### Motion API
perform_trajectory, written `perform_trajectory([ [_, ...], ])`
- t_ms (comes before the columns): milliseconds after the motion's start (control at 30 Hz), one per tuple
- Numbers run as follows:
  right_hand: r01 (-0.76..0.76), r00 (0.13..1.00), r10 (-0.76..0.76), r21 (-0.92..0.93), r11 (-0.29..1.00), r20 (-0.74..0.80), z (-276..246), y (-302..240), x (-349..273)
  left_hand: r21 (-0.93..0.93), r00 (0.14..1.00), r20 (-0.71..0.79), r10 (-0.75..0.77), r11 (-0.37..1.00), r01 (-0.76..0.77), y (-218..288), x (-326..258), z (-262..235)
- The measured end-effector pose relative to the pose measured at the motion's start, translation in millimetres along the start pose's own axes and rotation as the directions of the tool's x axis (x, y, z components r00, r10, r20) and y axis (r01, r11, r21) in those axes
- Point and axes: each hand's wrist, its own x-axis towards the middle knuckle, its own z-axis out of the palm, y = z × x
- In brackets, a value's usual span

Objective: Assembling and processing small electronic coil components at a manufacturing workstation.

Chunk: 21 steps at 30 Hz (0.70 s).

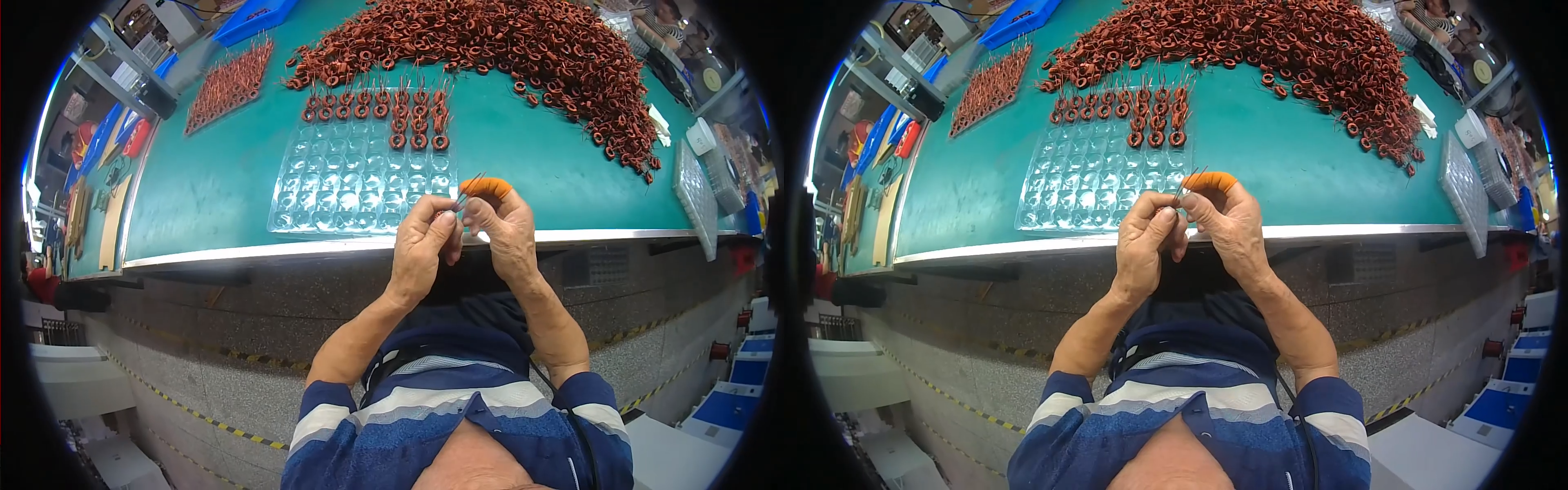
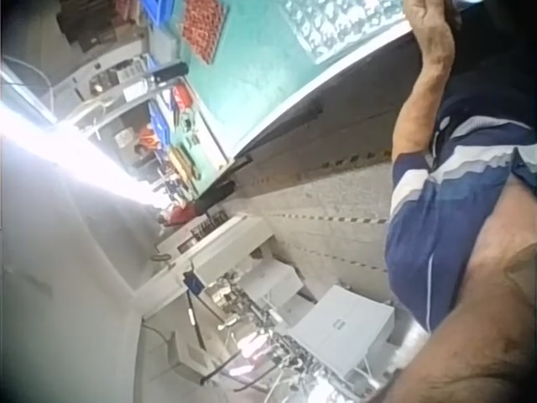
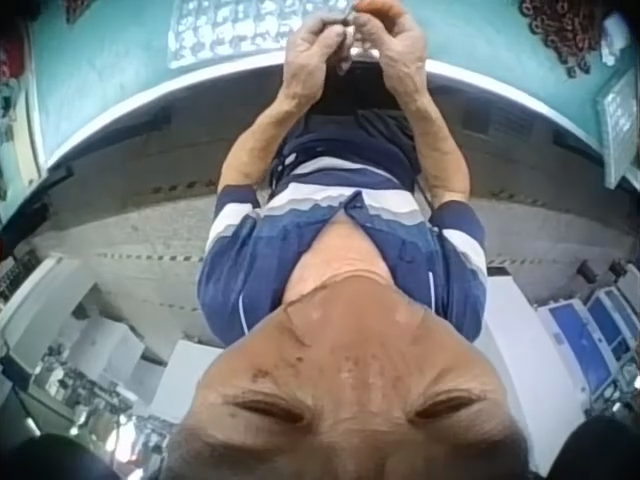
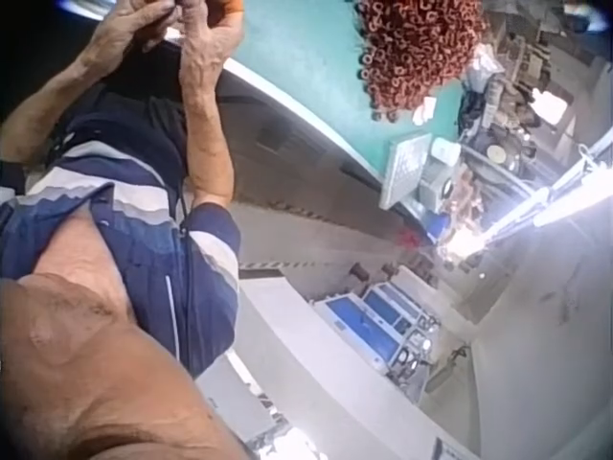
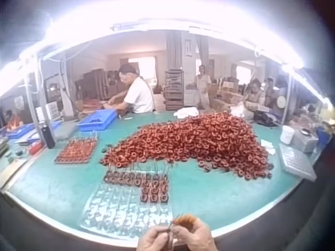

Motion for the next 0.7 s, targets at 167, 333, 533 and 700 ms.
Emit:
perform_trajectory([
  [167, -0.008, 1.000, 0.009, -0.057, 0.998, 0.012, 3, -11, 2, 0.268, 0.996, -0.022, 0.087, 0.960, -0.078, 6, -3, -6],
  [333, -0.024, 0.994, 0.030, -0.065, 0.998, 0.102, 15, -15, 15, 0.549, 0.981, 0.004, 0.196, 0.819, -0.166, 13, 0, -9],
  [533, 0.041, 0.986, -0.003, -0.224, 0.974, 0.167, 47, -31, 72, 0.684, 0.876, -0.080, 0.475, 0.665, -0.299, 23, 11, -34],
  [700, 0.288, 0.948, -0.167, -0.507, 0.812, 0.271, 78, -7, 156, 0.862, 0.850, -0.010, 0.526, 0.435, -0.259, 18, 14, -55],
])
